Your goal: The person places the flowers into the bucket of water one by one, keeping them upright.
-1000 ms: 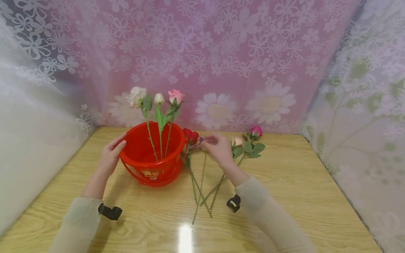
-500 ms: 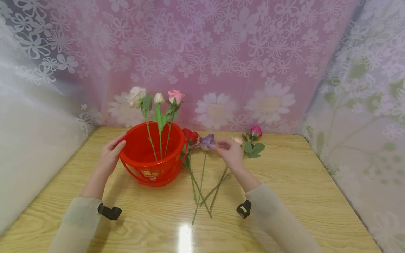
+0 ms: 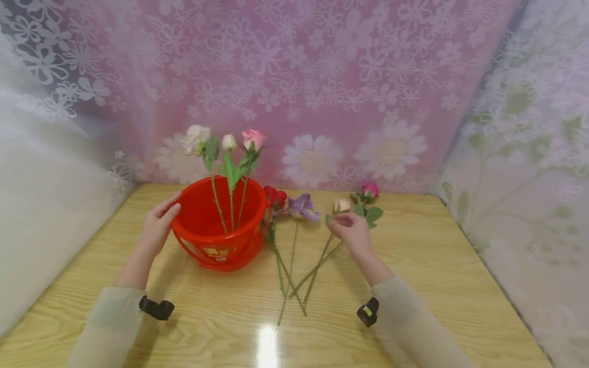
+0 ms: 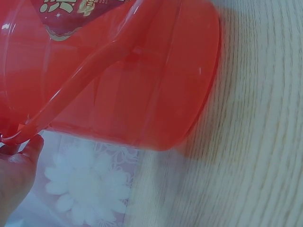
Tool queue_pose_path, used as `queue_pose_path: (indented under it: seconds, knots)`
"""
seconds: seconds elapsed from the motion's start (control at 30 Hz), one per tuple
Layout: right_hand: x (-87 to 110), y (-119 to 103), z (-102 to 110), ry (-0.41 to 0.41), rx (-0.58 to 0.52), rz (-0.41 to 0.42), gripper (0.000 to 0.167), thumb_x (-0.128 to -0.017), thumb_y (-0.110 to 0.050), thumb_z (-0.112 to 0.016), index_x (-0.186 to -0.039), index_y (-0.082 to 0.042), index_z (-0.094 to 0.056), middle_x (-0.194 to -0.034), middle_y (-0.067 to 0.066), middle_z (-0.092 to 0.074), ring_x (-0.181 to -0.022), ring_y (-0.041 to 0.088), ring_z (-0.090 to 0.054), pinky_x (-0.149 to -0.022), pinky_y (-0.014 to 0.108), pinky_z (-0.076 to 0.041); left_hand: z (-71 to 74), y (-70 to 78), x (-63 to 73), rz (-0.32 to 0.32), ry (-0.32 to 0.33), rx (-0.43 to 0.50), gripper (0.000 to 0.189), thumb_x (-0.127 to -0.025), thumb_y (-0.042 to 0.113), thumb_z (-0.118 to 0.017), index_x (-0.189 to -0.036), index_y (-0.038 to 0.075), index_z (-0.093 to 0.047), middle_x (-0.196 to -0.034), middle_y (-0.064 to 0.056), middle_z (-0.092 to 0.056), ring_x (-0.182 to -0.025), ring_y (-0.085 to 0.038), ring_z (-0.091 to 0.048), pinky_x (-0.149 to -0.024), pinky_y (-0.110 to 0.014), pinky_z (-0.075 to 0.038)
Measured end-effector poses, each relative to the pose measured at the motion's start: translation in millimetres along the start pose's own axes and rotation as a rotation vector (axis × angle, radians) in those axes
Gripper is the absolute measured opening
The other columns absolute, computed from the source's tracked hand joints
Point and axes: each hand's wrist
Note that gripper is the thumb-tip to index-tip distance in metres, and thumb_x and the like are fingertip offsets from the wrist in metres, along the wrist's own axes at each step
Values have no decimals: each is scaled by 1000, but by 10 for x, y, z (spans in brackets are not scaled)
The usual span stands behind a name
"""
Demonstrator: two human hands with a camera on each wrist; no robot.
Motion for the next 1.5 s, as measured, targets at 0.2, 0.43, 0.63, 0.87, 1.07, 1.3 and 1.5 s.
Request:
queue_pose_path:
  seconds: [0.2,0.43,0.63,0.87,1.07,1.3,1.5]
  knots:
    - [2,140,94,38,-10,-55,39,-85,-5,-57,-117,14,-45,-83,3,-59,-75,8,-61,-78,30,-49,5,21,3,-8,-13,-22,45,-92,14,-48,-133,-2,-37,-135,-19,-35,-118,-21,-40,-85,-15,-41]
    - [-2,277,196,42,-57,-91,40,-85,-1,-55,-118,18,-41,-76,-2,-59,-71,5,-60,-72,23,-50,3,23,9,3,-6,-14,46,-91,14,-49,-133,-2,-37,-136,-19,-34,-118,-21,-39,-86,-16,-41]
    - [-11,369,252,32,-80,-139,45,-85,0,-53,-122,19,-36,-77,-3,-58,-70,4,-59,-71,22,-50,5,11,15,5,-7,7,47,-91,14,-49,-133,-3,-36,-136,-19,-34,-118,-20,-40,-87,-18,-40]
    - [-29,450,293,-14,-115,-177,47,-87,1,-50,-125,21,-30,-87,7,-59,-76,8,-61,-76,27,-49,7,6,11,4,-17,20,48,-91,15,-50,-133,-3,-35,-136,-20,-32,-119,-21,-39,-87,-17,-40]
    - [-74,502,307,-39,-153,-262,49,-88,0,-49,-128,19,-27,-99,18,-60,-76,10,-62,-75,26,-49,5,26,14,4,-22,9,46,-92,14,-48,-133,-3,-35,-137,-19,-33,-120,-26,-36,-88,-18,-40]
    - [-148,515,279,-49,-148,-329,51,-89,0,-47,-131,17,-24,-111,25,-54,-80,14,-62,-78,28,-48,5,23,12,2,-11,7,45,-92,12,-48,-133,-3,-36,-136,-19,-33,-121,-27,-35,-88,-18,-40]
    - [-243,563,265,-45,-183,-361,55,-87,1,-51,-131,17,-22,-104,24,-58,-81,16,-62,-76,27,-49,6,6,1,4,-9,1,46,-91,14,-50,-133,-3,-37,-136,-18,-34,-121,-25,-36,-88,-20,-40]
Point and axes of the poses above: each hand's wrist, its own x-axis away from the middle knuckle, its own z-axis out of the back of the hand, y = z × x
